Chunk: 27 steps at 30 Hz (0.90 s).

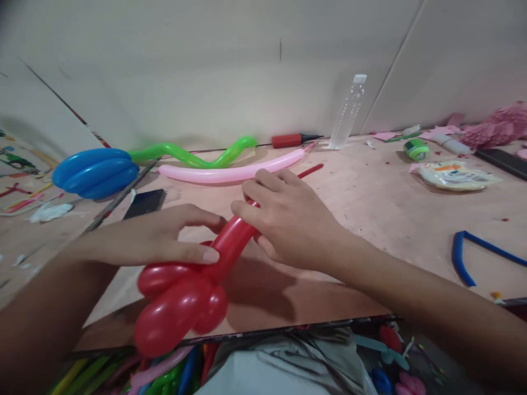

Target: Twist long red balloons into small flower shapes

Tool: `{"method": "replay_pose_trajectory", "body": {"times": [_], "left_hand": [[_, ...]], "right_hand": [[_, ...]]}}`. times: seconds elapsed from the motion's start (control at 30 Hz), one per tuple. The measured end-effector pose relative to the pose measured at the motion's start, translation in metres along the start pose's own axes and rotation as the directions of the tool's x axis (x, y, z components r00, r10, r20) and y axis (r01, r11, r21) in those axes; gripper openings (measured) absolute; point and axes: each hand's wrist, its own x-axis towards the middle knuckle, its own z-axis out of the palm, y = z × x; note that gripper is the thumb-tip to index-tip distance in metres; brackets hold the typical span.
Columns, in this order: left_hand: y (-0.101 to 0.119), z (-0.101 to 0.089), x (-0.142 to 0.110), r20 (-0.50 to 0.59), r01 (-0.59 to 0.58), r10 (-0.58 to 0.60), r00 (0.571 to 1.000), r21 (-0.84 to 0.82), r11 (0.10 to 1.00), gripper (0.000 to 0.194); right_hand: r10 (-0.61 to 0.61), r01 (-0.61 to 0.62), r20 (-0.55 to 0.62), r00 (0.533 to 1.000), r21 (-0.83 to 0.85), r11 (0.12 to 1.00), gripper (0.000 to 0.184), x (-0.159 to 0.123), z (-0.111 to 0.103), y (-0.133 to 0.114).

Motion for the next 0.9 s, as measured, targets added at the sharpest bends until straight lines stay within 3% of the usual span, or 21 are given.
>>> {"method": "replay_pose_trajectory", "body": {"times": [0.07, 0.13, 0.23, 0.33, 0.5, 0.6, 0.63, 0.7, 0.77, 0.83, 0.9], "left_hand": [[-0.004, 0.009, 0.008, 0.107, -0.052, 0.077, 0.991, -0.220, 0.974, 0.033], [-0.010, 0.018, 0.015, 0.125, -0.125, 0.201, 0.972, -0.452, 0.883, 0.029], [-0.020, 0.029, 0.023, 0.027, -0.215, 0.301, 0.953, -0.639, 0.739, 0.031], [-0.023, 0.035, 0.027, -0.059, -0.253, 0.288, 0.956, -0.664, 0.704, 0.034], [-0.022, 0.038, 0.028, -0.097, -0.201, 0.185, 0.978, -0.670, 0.714, 0.031], [-0.028, 0.039, 0.033, -0.191, -0.169, 0.028, 0.981, -0.779, 0.604, 0.031], [-0.031, 0.040, 0.035, -0.263, -0.192, -0.062, 0.963, -0.828, 0.527, 0.040], [-0.039, 0.040, 0.040, -0.403, -0.302, -0.251, 0.880, -0.883, 0.360, 0.055], [-0.046, 0.041, 0.043, -0.471, -0.400, -0.365, 0.803, -0.880, 0.255, 0.058], [-0.049, 0.043, 0.046, -0.482, -0.428, -0.401, 0.779, -0.876, 0.222, 0.057], [-0.049, 0.046, 0.046, -0.459, -0.403, -0.414, 0.786, -0.888, 0.221, 0.056]], "right_hand": [[0.036, -0.038, -0.040, 0.999, -0.029, 0.999, 0.030, -0.001, 0.001, -0.002], [0.107, -0.107, -0.047, 0.993, -0.001, 0.994, 0.027, -0.001, 0.004, -0.003], [0.214, -0.212, -0.051, 0.976, 0.038, 0.977, 0.021, -0.002, 0.007, -0.003], [0.231, -0.229, -0.053, 0.971, 0.047, 0.972, 0.017, -0.002, 0.007, -0.003], [0.184, -0.182, -0.009, 0.983, 0.083, 0.980, 0.022, -0.004, 0.005, 0.005], [0.233, -0.235, 0.037, 0.972, 0.043, 0.971, 0.022, -0.004, 0.009, 0.015], [0.283, -0.284, 0.058, 0.957, 0.020, 0.958, 0.020, -0.004, 0.011, 0.018], [0.409, -0.408, 0.105, 0.906, -0.028, 0.912, 0.016, -0.004, 0.018, 0.024], [0.502, -0.500, 0.147, 0.852, -0.056, 0.864, 0.015, -0.004, 0.026, 0.026], [0.528, -0.531, 0.176, 0.831, -0.032, 0.847, 0.016, -0.005, 0.033, 0.023], [0.513, -0.526, 0.173, 0.841, 0.043, 0.849, 0.020, -0.006, 0.039, 0.018]]}}
